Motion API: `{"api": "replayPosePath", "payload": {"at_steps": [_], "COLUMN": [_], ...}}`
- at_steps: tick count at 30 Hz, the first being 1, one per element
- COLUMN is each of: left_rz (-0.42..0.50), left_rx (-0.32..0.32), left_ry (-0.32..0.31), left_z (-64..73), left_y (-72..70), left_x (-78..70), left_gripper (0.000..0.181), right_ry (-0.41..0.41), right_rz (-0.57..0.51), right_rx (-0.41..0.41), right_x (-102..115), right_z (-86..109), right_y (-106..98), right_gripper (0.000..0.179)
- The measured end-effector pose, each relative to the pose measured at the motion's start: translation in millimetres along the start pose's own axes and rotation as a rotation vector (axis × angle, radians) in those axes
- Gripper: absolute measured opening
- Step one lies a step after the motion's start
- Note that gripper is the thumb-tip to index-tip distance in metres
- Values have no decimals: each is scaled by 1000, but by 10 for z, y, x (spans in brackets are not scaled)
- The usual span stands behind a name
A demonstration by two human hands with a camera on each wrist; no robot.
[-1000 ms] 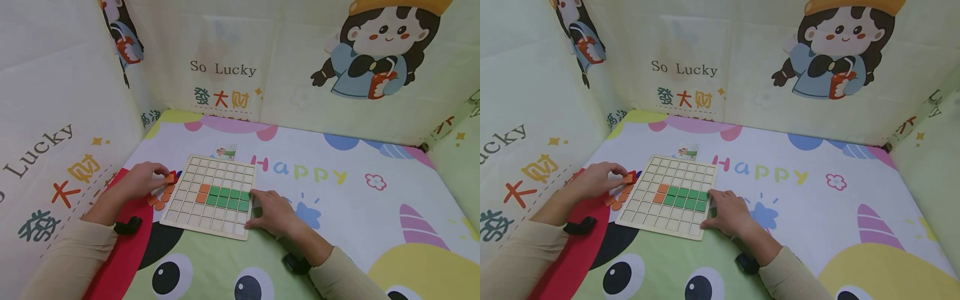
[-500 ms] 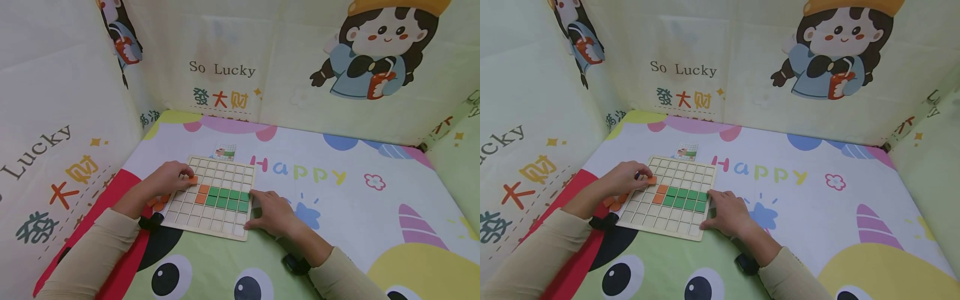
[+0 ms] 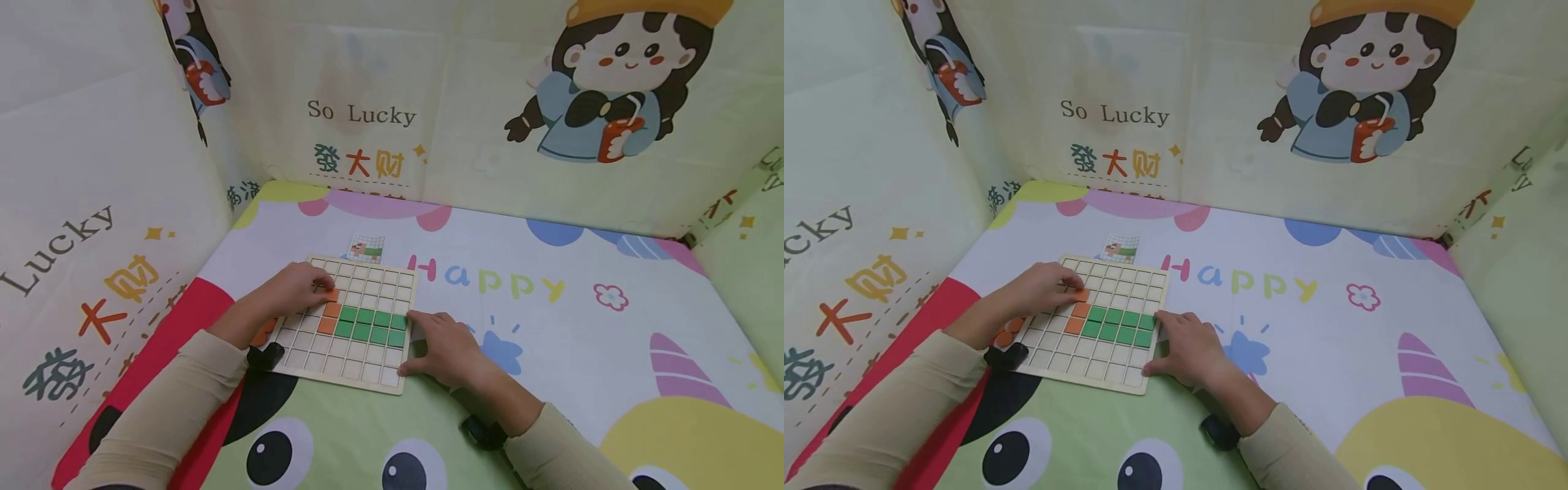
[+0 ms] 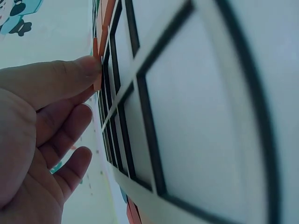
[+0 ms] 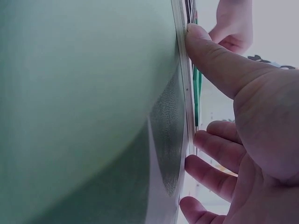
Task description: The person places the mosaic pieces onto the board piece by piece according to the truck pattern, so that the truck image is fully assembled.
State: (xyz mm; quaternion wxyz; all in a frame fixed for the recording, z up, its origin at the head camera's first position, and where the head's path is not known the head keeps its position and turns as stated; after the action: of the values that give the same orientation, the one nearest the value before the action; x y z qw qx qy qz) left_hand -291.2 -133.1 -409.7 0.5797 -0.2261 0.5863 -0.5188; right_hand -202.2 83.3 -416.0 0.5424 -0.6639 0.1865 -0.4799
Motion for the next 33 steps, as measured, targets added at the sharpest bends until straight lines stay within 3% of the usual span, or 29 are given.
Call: {"api": "replayPosePath", "payload": {"at_steps": [14, 33], "left_rz": [0, 29], "left_rx": [5, 36], "left_ry": [39, -45], "left_z": [-27, -55], "left_y": [18, 21], "left_x": [-98, -57], "left_gripper": [17, 16], "right_ry": [5, 0], "right_rz": [5, 16], "right_rx": [2, 0], "right_x": [-3, 0], "right_z": [-5, -7], "right_y": [6, -5], "right_gripper": [95, 95]}}
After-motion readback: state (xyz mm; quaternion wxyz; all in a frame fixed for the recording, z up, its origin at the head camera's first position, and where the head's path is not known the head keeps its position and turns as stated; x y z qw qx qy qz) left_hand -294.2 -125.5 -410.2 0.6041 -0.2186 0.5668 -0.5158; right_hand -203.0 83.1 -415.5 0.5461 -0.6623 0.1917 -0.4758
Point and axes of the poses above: each hand's wrist, its own z-axis away from the middle knuckle, its own y-axis out of the palm, x = y × z, the point moved 10 cm from there along -z, towards the middle knuckle, and after that the axes turned 8 degrees about -y, right-handed, at the moved point
